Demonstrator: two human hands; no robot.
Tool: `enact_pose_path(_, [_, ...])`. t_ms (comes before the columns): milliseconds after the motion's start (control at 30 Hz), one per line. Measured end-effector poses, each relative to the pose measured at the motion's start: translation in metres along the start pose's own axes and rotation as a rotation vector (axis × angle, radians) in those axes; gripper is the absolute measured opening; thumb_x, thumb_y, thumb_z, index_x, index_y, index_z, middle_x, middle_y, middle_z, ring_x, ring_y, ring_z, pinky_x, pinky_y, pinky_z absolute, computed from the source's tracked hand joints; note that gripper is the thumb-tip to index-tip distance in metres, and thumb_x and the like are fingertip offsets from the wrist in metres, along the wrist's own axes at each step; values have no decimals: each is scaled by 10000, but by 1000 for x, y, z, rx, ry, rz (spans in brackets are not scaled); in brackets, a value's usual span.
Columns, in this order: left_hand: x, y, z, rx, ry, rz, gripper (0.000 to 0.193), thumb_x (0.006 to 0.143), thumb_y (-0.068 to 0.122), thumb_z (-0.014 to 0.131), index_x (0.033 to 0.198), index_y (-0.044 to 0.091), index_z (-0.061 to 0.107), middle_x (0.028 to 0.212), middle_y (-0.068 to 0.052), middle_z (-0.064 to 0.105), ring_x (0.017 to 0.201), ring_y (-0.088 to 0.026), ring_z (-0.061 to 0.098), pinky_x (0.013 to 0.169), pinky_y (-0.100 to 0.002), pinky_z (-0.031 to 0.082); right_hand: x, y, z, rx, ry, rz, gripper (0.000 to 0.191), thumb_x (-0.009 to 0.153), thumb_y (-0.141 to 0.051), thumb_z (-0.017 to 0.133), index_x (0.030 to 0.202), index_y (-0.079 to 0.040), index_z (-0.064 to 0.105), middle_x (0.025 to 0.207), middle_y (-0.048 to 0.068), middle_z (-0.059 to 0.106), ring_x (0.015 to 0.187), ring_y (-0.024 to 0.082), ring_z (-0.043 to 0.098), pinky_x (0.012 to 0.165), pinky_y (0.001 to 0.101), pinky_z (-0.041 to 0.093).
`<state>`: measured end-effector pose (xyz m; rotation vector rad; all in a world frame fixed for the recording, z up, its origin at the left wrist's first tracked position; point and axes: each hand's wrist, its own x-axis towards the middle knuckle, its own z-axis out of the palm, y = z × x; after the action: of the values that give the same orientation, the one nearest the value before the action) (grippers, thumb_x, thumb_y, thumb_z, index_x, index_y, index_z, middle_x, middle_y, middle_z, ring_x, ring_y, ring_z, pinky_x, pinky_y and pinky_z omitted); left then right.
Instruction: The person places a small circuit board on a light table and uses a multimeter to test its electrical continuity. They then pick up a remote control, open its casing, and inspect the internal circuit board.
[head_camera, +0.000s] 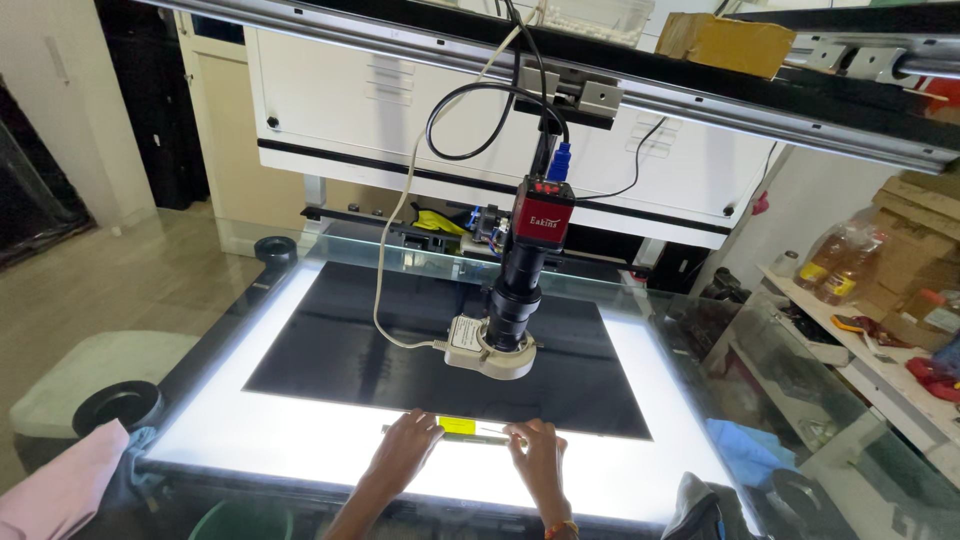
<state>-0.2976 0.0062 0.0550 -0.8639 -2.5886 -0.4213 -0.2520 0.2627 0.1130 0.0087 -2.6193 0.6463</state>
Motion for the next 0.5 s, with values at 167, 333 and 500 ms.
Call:
enact_pose_path(167, [5,-8,3,10,-2,18,194,882,-24,704,1064,27,745,1150,-130,726,1109,-259,641,1020,-411,495,5,1,5,1,8,-1,120,829,-161,757,908,-224,822,879,-34,716,874,153,606,908,427,411])
enact_pose_path(333, [9,-10,14,30,32,35,218,862,-17,717,1073,23,746,1159,-132,730,1106,-259,646,1005,-409,502,7,3,3,-3,7,-9,160,814,-161,764,947,-229,824,876,-35,711,863,162,599,909,444,397])
enact_pose_path(500, [12,-12,23,-33,52,4,194,891,71,735,1083,42,749,1171,-123,728,1112,-256,640,1010,-428,493,11,3,1,-14,-15,0,152,827,-167,761,952,-226,822,862,-27,704,864,158,597,933,444,395])
